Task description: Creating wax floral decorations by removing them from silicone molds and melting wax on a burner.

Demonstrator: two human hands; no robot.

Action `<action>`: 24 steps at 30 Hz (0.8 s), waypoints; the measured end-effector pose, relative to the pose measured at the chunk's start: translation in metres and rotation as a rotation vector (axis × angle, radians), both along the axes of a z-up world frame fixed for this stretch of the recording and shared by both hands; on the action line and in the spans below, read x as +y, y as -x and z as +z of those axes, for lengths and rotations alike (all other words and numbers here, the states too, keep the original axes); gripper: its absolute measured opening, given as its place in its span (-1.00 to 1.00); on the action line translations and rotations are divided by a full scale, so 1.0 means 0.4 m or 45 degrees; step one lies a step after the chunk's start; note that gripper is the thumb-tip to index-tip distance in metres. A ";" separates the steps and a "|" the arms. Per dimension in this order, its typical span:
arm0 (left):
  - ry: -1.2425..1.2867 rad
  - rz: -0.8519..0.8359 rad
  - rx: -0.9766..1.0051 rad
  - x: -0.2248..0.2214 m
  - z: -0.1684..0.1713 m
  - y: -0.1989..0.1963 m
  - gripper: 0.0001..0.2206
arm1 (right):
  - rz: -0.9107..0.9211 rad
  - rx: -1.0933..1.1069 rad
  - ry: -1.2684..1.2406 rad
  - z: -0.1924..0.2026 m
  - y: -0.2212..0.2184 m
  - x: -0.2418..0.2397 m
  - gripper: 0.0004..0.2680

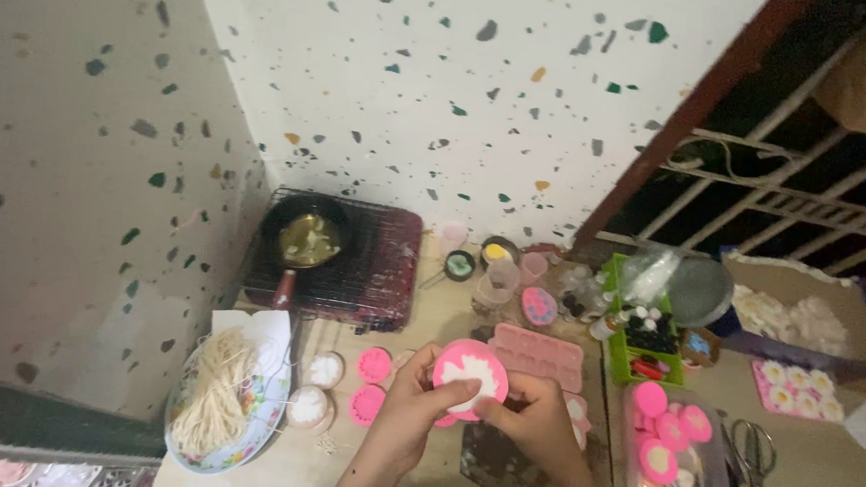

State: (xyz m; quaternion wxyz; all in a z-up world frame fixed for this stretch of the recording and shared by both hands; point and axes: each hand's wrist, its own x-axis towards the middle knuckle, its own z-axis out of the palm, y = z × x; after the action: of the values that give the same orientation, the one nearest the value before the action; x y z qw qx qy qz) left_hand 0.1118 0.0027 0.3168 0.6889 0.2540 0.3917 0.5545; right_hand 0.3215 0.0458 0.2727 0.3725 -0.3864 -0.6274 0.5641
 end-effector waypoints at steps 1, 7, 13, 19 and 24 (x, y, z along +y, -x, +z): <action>-0.019 -0.015 0.069 0.005 -0.003 -0.015 -0.69 | -0.110 -0.207 -0.009 0.028 -0.005 -0.008 -0.83; -0.075 -0.433 0.116 0.047 0.021 -0.047 -0.70 | -0.077 -0.105 0.441 0.088 -0.117 -0.013 -0.80; -0.004 -0.601 -0.334 0.075 -0.023 -0.128 -0.61 | 0.134 0.299 0.409 -0.083 -0.256 0.014 -0.73; 0.031 -0.480 -0.196 0.084 0.062 -0.213 -0.61 | -0.238 0.338 0.562 0.058 -0.257 0.036 -0.72; -0.037 -0.251 -0.130 0.091 0.049 -0.246 -0.65 | -0.012 -0.056 0.139 0.101 -0.284 0.043 -0.74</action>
State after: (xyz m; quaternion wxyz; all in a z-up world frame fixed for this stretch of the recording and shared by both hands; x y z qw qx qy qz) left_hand 0.2101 0.0390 0.3366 0.7554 0.2726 0.3211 0.5019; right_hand 0.4352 0.0631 0.3132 0.3397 -0.4215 -0.6020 0.5869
